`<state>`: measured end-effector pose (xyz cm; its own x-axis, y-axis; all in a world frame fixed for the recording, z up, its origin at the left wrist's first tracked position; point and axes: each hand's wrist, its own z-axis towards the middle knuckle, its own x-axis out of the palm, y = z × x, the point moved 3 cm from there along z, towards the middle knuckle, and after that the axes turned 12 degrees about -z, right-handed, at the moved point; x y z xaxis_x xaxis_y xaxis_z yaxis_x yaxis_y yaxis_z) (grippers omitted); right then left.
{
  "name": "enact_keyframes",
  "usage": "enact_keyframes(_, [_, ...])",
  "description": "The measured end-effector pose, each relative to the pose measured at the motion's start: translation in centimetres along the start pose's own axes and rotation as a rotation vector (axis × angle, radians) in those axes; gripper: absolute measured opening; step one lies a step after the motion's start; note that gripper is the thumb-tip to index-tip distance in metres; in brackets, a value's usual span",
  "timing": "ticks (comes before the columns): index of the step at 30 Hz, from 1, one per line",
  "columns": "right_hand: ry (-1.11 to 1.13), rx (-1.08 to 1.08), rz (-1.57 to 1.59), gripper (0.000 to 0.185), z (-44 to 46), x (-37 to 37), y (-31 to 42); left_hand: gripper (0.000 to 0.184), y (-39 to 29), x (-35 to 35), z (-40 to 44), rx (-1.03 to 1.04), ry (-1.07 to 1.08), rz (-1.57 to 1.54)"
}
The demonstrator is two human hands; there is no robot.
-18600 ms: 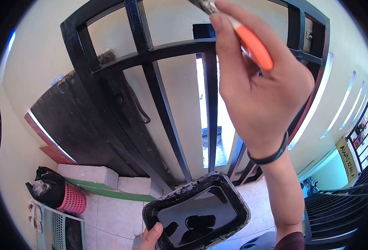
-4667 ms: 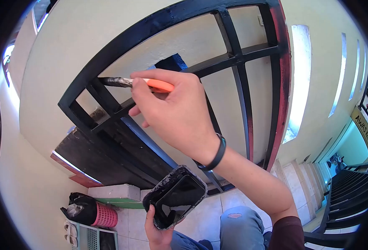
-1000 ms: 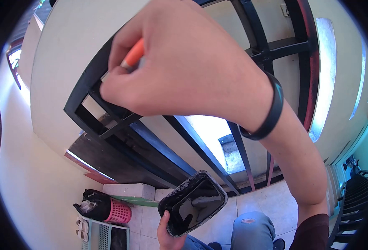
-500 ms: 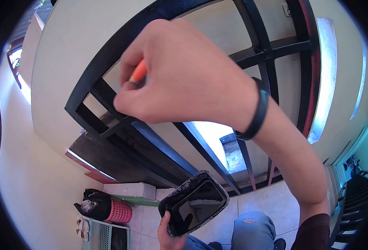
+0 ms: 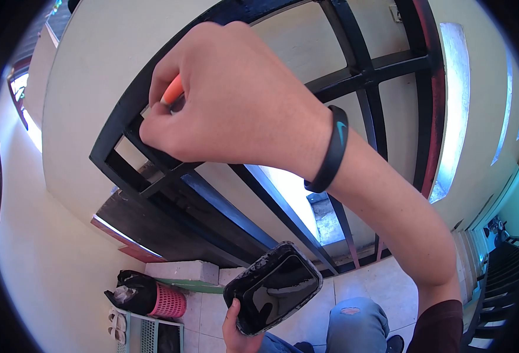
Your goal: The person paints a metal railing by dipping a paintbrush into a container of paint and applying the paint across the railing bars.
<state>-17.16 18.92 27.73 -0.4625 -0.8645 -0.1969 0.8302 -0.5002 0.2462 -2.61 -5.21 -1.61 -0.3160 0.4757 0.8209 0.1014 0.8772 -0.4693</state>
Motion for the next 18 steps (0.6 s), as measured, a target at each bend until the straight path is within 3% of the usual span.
enact_keyframes(2, [-0.053, -0.03, -0.016, 0.019, -0.5, -0.5, -0.3, 0.049, -0.1, -0.6, 0.4, -0.013, 0.071, -0.012])
enact_keyframes(4, [0.034, 0.016, -0.069, 0.019, -1.4, -0.7, -0.2, 0.049, -0.1, 0.0, 0.1, 0.008, 0.091, 0.024])
enact_keyframes(7, [0.092, 0.018, -0.092, 0.019, -1.8, -0.4, 0.1, 0.047, 0.2, 1.9, -1.7, 0.049, -0.297, 0.071])
enact_keyframes(12, [-0.065, -0.06, -0.049, 0.019, -1.1, 0.2, 0.0, 0.046, 0.3, 3.0, -2.1, 0.047, -0.208, 0.013])
enact_keyframes(18, [-0.192, 0.09, 0.031, 0.016, -3.6, 0.9, -0.1, 0.047, 0.0, 2.6, -2.4, 0.021, -0.093, 0.112])
